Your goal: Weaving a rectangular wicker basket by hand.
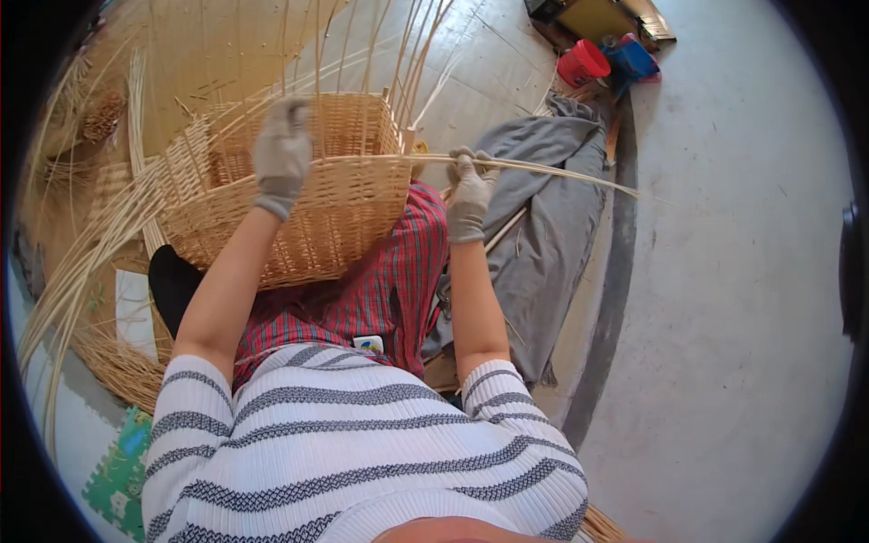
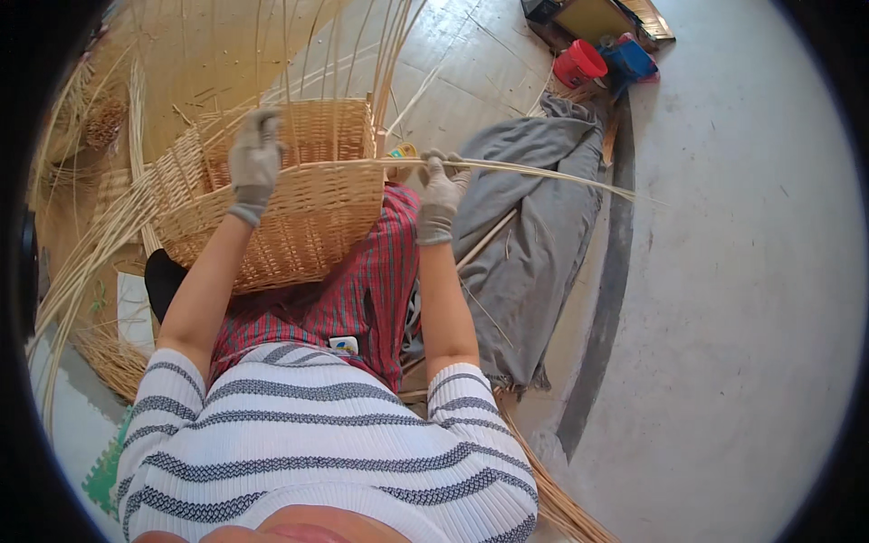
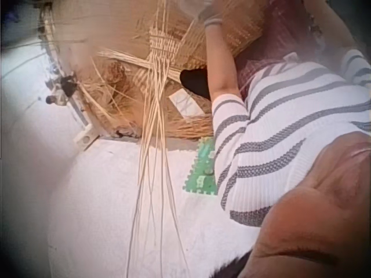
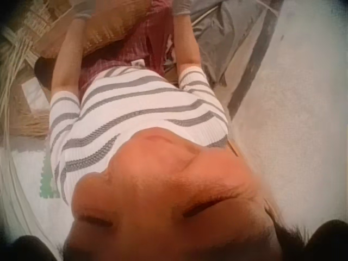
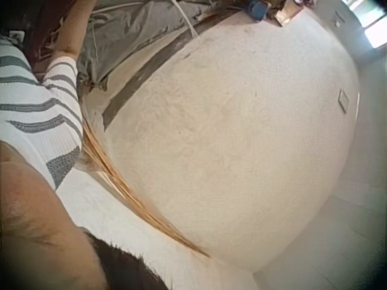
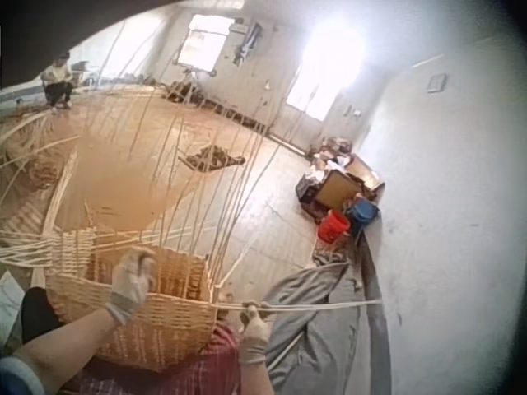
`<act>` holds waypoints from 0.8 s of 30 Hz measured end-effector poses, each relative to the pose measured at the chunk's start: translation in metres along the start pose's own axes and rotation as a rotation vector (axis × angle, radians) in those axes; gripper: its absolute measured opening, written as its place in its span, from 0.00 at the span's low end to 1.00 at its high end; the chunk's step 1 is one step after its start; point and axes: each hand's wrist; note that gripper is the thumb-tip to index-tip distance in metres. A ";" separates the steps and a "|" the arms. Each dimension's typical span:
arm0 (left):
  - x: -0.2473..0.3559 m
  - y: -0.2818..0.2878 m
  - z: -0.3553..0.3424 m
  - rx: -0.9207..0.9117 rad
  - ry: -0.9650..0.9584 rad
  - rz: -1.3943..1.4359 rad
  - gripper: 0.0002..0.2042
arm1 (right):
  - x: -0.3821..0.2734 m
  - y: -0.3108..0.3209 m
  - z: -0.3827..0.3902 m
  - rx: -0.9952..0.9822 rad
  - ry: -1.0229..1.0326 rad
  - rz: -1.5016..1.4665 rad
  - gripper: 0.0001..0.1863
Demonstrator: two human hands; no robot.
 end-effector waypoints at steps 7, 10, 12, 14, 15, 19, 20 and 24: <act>-0.001 -0.075 0.032 -0.869 0.792 0.083 0.19 | -0.016 -0.058 -0.030 -0.403 0.405 0.336 0.18; -0.009 -0.078 0.034 -0.794 0.874 0.064 0.20 | -0.017 -0.115 -0.058 -0.526 0.805 0.901 0.32; -0.010 -0.079 0.032 -0.774 0.919 0.161 0.20 | -0.019 -0.122 -0.067 -0.253 1.170 1.317 0.39; -0.006 -0.079 0.034 -0.734 0.889 0.167 0.16 | -0.022 -0.105 -0.061 -0.354 1.181 1.271 0.43; -0.002 -0.078 0.035 -0.748 0.899 0.163 0.15 | -0.025 -0.088 -0.050 -0.438 1.247 1.135 0.41; 0.013 -0.042 0.049 -0.747 0.517 0.174 0.21 | -0.029 -0.051 0.006 -0.979 0.618 1.807 0.35; 0.015 -0.027 0.052 -0.655 0.267 -0.054 0.24 | -0.029 -0.051 0.016 -0.977 0.727 1.790 0.35; 0.013 0.028 0.057 -0.604 -0.337 -0.811 0.34 | -0.019 -0.073 0.028 -0.806 0.630 1.933 0.42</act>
Point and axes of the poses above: each hand's wrist, its own z-axis away from the middle knuckle, its own y-axis out of the back of the hand, x = y × z, and after that the axes turned 1 degree about x, right-handed
